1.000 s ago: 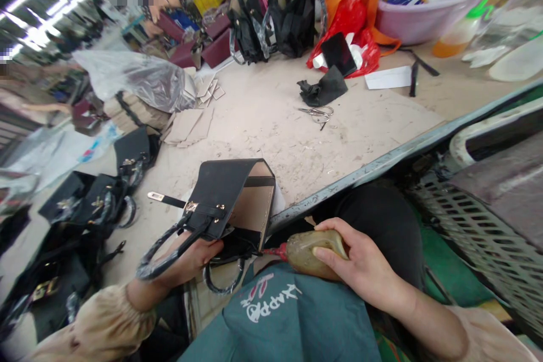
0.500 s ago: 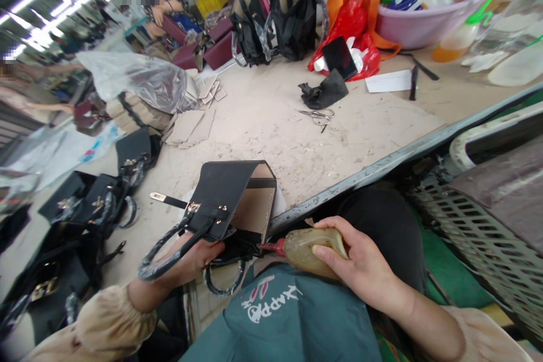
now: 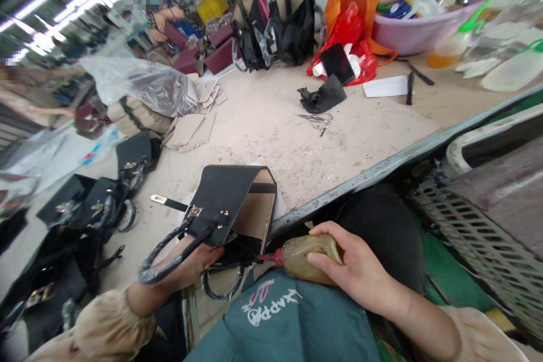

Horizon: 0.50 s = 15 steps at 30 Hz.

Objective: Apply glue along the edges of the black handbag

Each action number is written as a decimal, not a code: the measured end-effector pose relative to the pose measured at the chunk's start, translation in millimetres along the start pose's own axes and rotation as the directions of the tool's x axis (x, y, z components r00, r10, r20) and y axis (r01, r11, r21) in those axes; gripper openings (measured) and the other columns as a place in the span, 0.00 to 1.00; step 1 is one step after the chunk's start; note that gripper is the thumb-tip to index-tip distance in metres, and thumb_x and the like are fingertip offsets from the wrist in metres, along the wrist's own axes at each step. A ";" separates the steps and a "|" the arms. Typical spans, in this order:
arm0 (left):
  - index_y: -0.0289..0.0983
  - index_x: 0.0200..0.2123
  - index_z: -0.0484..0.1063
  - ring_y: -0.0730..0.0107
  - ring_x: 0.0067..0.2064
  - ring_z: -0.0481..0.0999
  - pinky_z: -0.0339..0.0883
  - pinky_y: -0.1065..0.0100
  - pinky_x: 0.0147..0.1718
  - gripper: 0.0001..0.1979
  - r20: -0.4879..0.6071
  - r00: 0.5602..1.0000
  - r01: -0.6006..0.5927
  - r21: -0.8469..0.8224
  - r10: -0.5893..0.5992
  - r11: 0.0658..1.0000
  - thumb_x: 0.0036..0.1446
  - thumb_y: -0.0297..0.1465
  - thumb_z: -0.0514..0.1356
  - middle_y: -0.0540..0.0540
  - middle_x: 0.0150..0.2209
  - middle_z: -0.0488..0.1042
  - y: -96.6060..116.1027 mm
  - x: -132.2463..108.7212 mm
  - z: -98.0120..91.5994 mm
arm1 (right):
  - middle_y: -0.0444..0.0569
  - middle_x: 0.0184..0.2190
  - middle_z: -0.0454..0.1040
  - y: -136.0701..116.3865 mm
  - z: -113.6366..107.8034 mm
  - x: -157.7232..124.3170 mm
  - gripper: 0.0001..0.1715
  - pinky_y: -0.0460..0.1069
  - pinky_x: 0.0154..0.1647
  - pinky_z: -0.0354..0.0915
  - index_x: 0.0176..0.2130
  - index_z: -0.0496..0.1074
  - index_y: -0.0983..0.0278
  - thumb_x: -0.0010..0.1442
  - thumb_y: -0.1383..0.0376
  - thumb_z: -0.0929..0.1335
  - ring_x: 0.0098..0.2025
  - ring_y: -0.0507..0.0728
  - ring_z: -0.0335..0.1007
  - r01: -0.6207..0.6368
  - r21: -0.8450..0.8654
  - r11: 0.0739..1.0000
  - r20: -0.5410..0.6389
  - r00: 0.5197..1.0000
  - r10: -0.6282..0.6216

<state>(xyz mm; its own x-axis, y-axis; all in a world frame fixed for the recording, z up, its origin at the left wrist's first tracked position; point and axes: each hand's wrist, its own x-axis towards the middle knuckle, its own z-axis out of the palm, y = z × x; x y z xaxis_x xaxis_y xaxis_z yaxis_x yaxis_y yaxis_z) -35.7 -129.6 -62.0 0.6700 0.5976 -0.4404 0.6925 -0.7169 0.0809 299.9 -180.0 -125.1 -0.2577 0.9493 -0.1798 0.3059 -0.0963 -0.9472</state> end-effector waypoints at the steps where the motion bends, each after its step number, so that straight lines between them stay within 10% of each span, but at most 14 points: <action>1: 0.35 0.32 0.70 0.62 0.44 0.68 0.60 0.62 0.45 0.11 0.006 1.000 0.013 0.010 -0.014 1.000 0.60 0.22 0.49 0.47 0.38 0.71 0.7 0.2 -2.4 | 0.45 0.36 0.70 0.4 -0.1 0.4 0.18 0.51 0.38 0.64 0.43 0.65 0.60 0.58 0.53 0.66 0.37 0.58 0.68 0.006 -0.012 1.000 0.003 1.000 -0.005; 10: 0.34 0.29 0.67 0.65 0.40 0.66 0.57 0.66 0.41 0.10 0.011 0.999 -0.039 0.041 0.039 0.998 0.58 0.20 0.49 0.49 0.38 0.70 -2.1 -3.1 -15.6 | 0.47 0.38 0.70 13.4 -2.5 17.4 0.21 0.50 0.40 0.66 0.46 0.64 0.61 0.57 0.53 0.68 0.39 0.60 0.68 0.073 0.073 0.995 -0.149 0.987 -0.062; 15: 0.37 0.31 0.67 0.65 0.42 0.67 0.55 0.65 0.43 0.10 -0.047 0.998 -0.025 0.086 0.030 0.996 0.56 0.19 0.49 0.50 0.38 0.69 -11.7 -12.1 -11.4 | 0.50 0.44 0.68 37.6 -1.8 32.6 0.19 0.53 0.43 0.67 0.49 0.60 0.58 0.62 0.53 0.63 0.44 0.61 0.67 0.055 0.565 0.823 -0.240 0.965 0.101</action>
<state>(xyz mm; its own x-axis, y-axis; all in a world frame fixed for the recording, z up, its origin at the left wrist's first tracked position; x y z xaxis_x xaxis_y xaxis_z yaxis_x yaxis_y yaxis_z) -48.9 -124.3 -47.4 0.7021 0.5925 -0.3949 0.6496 -0.7601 0.0145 304.6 -152.1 -166.1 0.0023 0.9787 -0.2051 -0.2804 -0.1962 -0.9396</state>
